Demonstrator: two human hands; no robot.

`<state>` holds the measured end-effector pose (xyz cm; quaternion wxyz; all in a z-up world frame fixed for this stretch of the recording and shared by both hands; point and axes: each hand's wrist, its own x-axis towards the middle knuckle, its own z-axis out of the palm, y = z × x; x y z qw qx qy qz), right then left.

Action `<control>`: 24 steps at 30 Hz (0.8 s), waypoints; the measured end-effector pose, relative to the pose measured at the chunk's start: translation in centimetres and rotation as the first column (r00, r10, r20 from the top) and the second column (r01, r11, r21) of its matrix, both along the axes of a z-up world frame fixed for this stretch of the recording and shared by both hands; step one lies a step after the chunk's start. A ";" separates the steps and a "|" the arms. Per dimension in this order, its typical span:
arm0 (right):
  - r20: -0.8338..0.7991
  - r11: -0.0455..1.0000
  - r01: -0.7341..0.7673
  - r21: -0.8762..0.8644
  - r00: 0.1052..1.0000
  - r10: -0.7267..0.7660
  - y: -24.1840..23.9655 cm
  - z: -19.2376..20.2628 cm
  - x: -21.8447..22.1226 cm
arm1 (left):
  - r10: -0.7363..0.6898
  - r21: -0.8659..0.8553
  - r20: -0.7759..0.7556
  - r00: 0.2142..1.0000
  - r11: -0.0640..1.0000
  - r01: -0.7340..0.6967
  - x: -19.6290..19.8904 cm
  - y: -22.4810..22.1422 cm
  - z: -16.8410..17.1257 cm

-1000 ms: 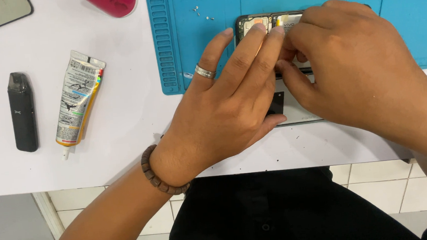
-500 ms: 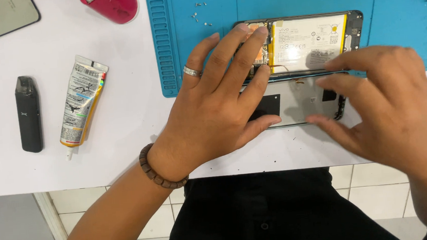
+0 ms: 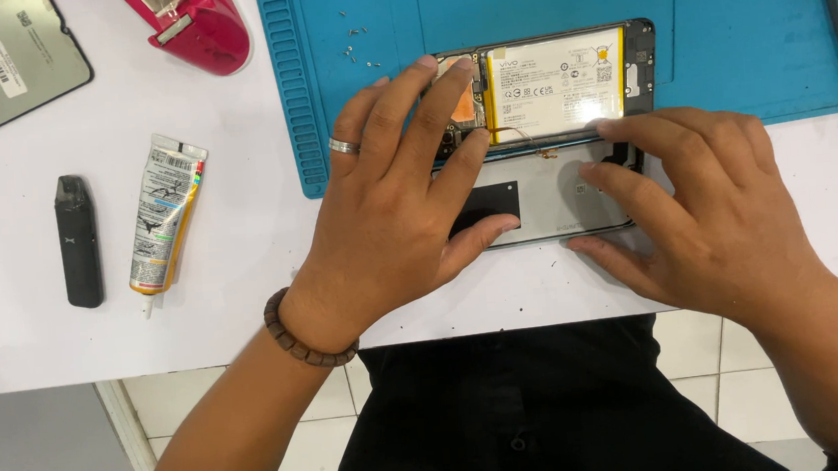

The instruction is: Installing internal components and connecting ribbon cables during a smartphone repair.

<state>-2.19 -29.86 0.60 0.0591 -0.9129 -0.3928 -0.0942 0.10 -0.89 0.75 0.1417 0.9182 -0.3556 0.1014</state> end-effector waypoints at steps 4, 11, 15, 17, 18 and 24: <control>0.001 1.000 -0.009 -0.019 1.000 0.009 -0.2 0.0 0.0 | -0.001 -0.005 0.016 1.000 1.000 0.001 0.0 0.0 0.1; 0.059 0.997 -0.021 -0.068 0.998 0.025 -0.4 0.4 0.2 | -0.004 -0.014 -0.010 1.000 1.000 0.004 0.1 0.1 0.2; 0.063 0.997 -0.021 -0.071 0.998 0.026 -0.4 0.5 0.2 | -0.005 -0.014 -0.020 1.000 1.000 0.005 0.0 0.1 0.2; 0.068 0.997 -0.016 -0.072 0.997 0.021 -0.5 0.4 0.0 | -0.009 -0.026 -0.027 1.000 1.000 0.008 0.3 0.2 0.5; 0.058 0.998 -0.005 -0.063 0.998 0.009 -0.5 0.3 0.0 | -0.012 -0.070 -0.031 0.999 0.997 0.010 0.5 0.3 0.7; 0.046 1.000 0.000 -0.007 0.999 0.000 -0.8 -0.6 -0.2 | 0.124 -0.165 0.026 0.992 0.979 -0.119 5.0 3.1 1.6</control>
